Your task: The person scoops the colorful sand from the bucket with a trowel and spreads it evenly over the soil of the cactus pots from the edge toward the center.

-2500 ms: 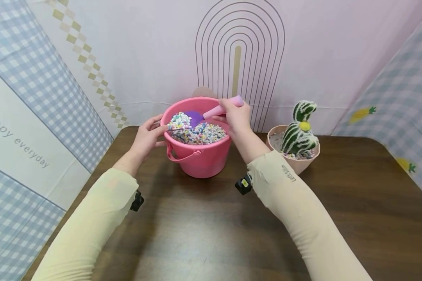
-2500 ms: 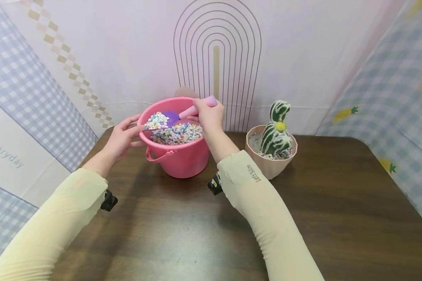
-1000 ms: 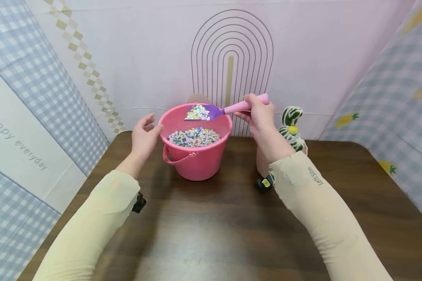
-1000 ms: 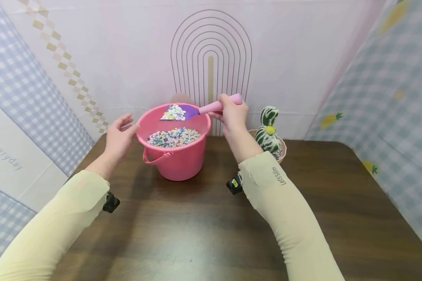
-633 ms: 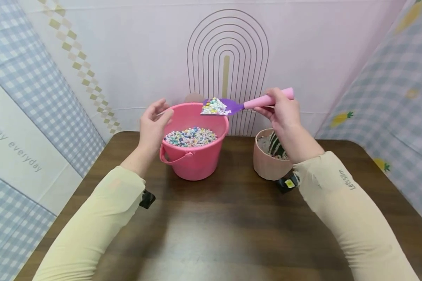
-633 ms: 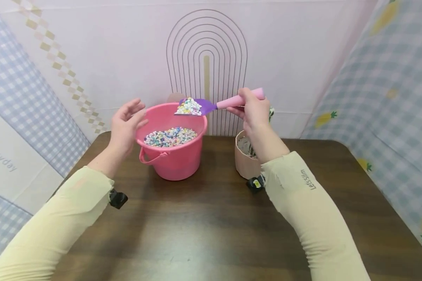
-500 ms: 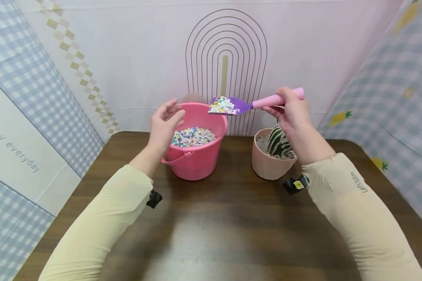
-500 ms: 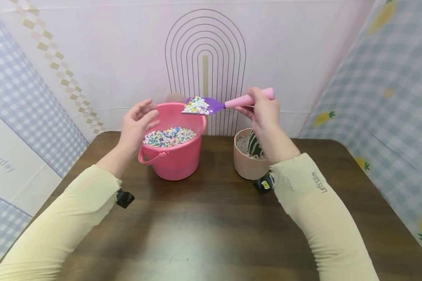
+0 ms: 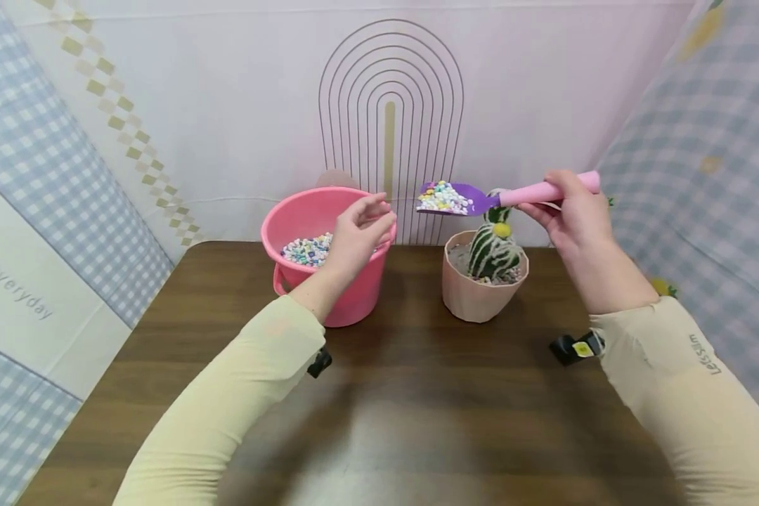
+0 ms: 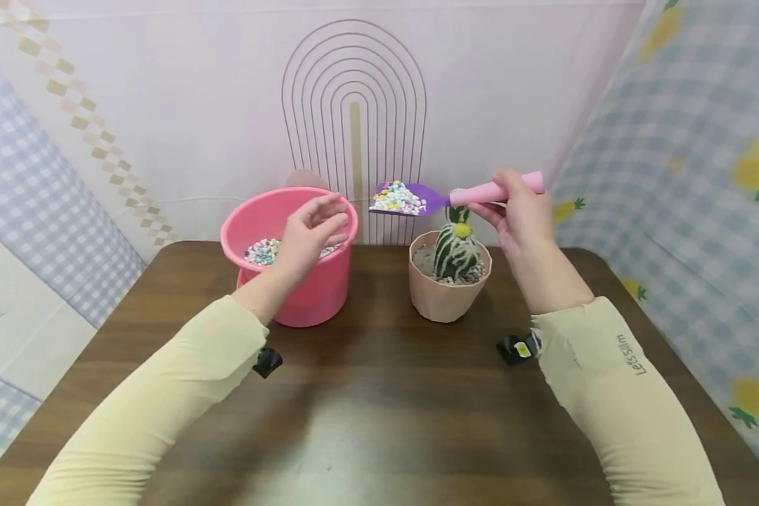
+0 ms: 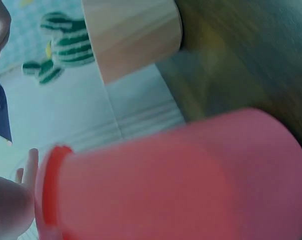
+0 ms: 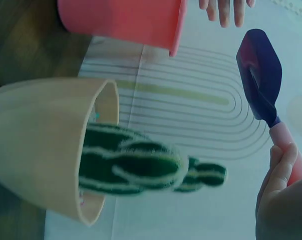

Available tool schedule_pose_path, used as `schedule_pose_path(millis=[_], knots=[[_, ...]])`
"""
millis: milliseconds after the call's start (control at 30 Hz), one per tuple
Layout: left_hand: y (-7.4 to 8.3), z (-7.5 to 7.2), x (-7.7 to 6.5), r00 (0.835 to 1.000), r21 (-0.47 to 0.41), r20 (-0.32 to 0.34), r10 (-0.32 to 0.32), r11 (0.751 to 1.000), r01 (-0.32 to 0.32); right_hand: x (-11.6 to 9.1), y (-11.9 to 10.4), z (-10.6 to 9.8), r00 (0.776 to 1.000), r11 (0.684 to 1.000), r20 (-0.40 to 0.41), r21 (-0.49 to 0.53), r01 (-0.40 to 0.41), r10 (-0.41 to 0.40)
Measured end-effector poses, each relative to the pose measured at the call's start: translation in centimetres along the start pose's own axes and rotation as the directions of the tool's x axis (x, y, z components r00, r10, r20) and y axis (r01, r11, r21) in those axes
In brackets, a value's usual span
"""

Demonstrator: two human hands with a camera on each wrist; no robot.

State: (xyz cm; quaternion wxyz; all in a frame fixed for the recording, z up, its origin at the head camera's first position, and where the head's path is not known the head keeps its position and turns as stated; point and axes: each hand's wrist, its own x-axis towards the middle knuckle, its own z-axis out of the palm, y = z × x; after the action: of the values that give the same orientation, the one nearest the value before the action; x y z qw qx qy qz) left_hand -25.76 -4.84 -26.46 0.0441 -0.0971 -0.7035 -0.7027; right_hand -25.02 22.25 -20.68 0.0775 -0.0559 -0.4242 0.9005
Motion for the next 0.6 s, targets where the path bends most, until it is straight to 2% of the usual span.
schedule_pose_path(millis=[133, 400, 500, 600], knots=[[-0.5, 1.8, -0.1, 0.998, 0.012, 0.063, -0.008, 1.000, 0.007, -0.2, -0.6, -1.3, 1.000, 1.000, -0.011, 0.028, 0.003, -0.003], [-2.2, 4.5, -0.4, 0.983, 0.111, 0.173, -0.057, 0.993, 0.039, -0.6, -1.7, -3.4, 0.999, 0.999, -0.039, 0.054, 0.001, 0.001], [-3.1, 5.4, -0.3, 0.978, 0.178, 0.189, -0.093, 0.982, 0.059, -0.9, -2.1, -4.1, 0.999, 0.998, -0.047, 0.059, 0.002, 0.001], [-4.2, 6.1, 0.0, 0.975, 0.247, 0.176, -0.132, 0.965, 0.086, -1.2, -2.4, -4.6, 0.999, 0.997, -0.041, 0.071, 0.002, 0.001]])
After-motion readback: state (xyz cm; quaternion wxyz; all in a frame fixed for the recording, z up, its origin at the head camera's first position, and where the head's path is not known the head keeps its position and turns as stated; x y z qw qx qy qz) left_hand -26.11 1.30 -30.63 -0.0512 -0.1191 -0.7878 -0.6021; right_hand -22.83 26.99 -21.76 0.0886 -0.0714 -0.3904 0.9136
